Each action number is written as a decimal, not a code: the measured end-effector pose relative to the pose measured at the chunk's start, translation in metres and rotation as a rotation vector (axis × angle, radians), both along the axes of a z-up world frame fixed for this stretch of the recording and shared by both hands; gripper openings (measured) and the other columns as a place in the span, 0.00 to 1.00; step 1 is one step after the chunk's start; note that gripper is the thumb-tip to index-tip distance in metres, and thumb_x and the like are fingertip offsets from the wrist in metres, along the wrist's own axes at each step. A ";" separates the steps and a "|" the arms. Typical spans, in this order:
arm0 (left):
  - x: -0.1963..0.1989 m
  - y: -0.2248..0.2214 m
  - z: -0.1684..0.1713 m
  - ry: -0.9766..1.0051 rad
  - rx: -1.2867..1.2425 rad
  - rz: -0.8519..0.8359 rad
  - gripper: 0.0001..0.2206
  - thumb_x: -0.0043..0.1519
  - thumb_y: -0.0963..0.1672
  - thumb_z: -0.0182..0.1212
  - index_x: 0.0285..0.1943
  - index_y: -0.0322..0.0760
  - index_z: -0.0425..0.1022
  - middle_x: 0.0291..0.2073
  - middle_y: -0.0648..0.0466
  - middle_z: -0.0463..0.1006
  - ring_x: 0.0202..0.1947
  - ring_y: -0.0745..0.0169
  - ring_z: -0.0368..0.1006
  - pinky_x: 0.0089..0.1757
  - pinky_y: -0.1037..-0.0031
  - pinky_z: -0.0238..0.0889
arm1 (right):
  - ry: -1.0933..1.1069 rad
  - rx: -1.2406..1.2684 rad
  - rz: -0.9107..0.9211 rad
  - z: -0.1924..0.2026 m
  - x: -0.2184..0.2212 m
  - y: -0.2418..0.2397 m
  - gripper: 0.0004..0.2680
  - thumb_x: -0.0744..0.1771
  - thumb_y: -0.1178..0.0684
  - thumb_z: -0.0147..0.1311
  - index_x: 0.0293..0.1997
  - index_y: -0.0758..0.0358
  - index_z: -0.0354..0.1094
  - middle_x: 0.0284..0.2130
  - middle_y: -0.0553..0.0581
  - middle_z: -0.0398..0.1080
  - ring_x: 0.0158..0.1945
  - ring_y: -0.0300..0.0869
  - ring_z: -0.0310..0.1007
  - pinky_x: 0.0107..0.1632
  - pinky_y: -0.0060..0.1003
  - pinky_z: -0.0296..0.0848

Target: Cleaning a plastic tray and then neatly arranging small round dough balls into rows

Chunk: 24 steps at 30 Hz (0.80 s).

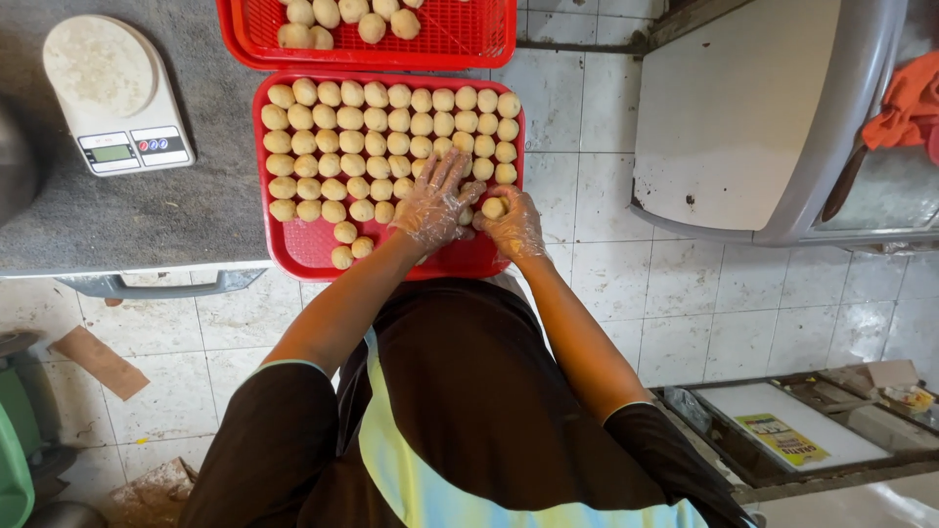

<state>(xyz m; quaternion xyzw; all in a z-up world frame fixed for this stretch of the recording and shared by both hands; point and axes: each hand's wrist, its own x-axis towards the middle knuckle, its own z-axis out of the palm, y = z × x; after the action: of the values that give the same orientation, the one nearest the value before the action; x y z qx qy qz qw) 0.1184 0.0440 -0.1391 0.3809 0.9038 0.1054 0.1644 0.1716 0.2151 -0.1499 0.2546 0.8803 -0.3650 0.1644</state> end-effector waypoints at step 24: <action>-0.006 -0.010 -0.008 0.125 -0.009 -0.064 0.43 0.39 0.59 0.71 0.62 0.43 0.59 0.67 0.42 0.50 0.69 0.43 0.43 0.65 0.43 0.29 | 0.357 0.002 0.277 0.012 0.014 -0.003 0.26 0.57 0.62 0.64 0.61 0.49 0.61 0.53 0.59 0.61 0.56 0.57 0.67 0.57 0.47 0.71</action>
<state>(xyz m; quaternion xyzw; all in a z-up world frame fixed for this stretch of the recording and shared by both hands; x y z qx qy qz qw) 0.1121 0.0342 -0.1476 0.4147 0.9001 0.0723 0.1127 0.1857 0.2122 -0.1380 0.0630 0.9224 -0.3773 0.0542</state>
